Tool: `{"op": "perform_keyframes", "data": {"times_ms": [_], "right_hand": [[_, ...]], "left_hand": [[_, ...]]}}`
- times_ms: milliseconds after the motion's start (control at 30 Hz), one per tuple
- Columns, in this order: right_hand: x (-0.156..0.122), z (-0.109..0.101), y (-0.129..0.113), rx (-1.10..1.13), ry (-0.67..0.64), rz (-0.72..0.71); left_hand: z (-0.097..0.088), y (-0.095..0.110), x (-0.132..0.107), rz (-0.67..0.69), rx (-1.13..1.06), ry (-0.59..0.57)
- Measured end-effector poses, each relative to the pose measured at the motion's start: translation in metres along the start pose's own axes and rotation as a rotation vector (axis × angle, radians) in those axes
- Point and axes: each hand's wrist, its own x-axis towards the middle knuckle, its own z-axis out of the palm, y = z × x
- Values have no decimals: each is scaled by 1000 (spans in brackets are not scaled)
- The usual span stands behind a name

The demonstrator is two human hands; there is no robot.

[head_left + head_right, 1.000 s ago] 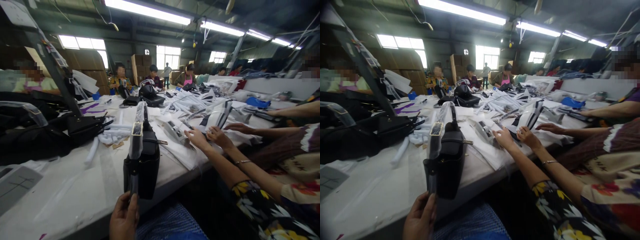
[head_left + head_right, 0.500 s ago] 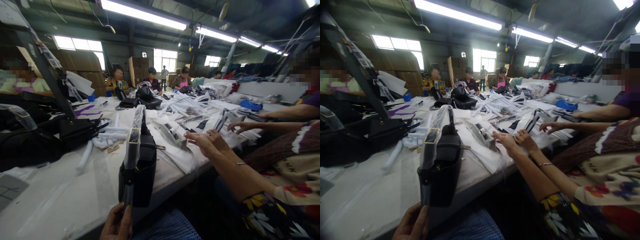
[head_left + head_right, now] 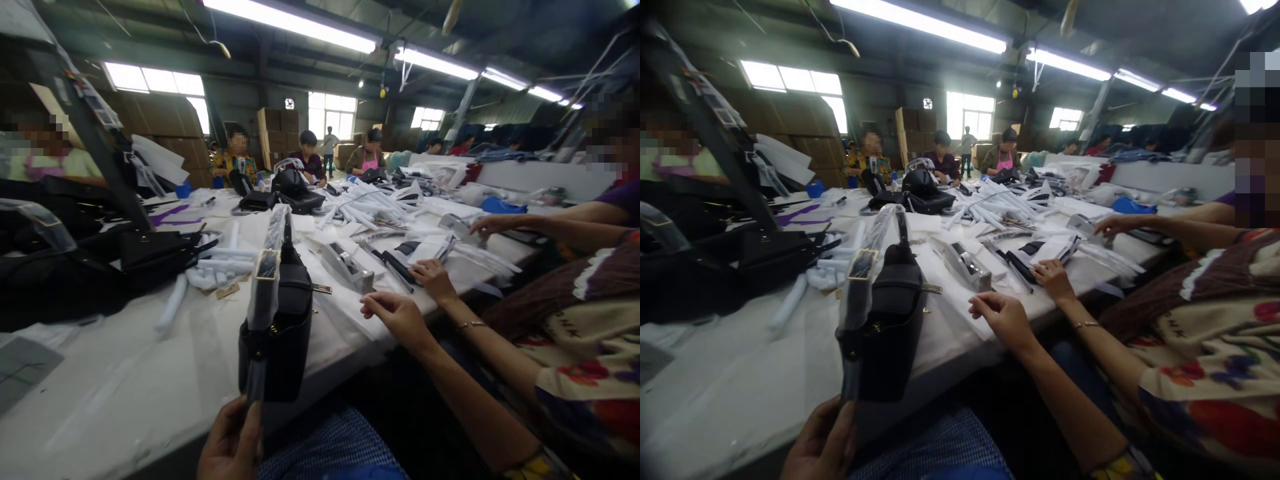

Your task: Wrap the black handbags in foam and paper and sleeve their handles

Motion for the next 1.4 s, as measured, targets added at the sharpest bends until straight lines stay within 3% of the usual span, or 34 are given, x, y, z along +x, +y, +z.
{"op": "perform_keyframes", "data": {"times_ms": [133, 300, 433, 600, 767, 867, 1000, 1067, 1267, 1400], "right_hand": [[-33, 34, -31, -115, -100, -214], [-56, 65, -35, 254, -415, 73], [-74, 97, -40, 337, -592, 172], [-84, 133, -49, 180, -574, 81], [-79, 140, -54, -89, -506, -89], [-73, 137, -52, -103, -527, -74], [-71, 131, -37, 151, -725, 53], [-75, 130, -30, 252, -774, 52], [-96, 142, -32, 222, -558, -49], [-100, 149, -41, 347, -549, 16]], "left_hand": [[-3, 5, -3, 5, -15, -55], [-9, 5, -5, 45, 32, -82], [-14, 3, -4, 88, 95, -166], [-16, 2, -2, 162, 125, -191], [-15, 4, -2, 220, 100, -205], [-15, 10, -4, 100, 32, -239], [-17, 19, -10, -236, -190, -355], [-18, 24, -13, -345, -262, -395], [-19, 33, -16, -475, -233, -437], [-21, 38, -15, -491, -201, -435]]}}
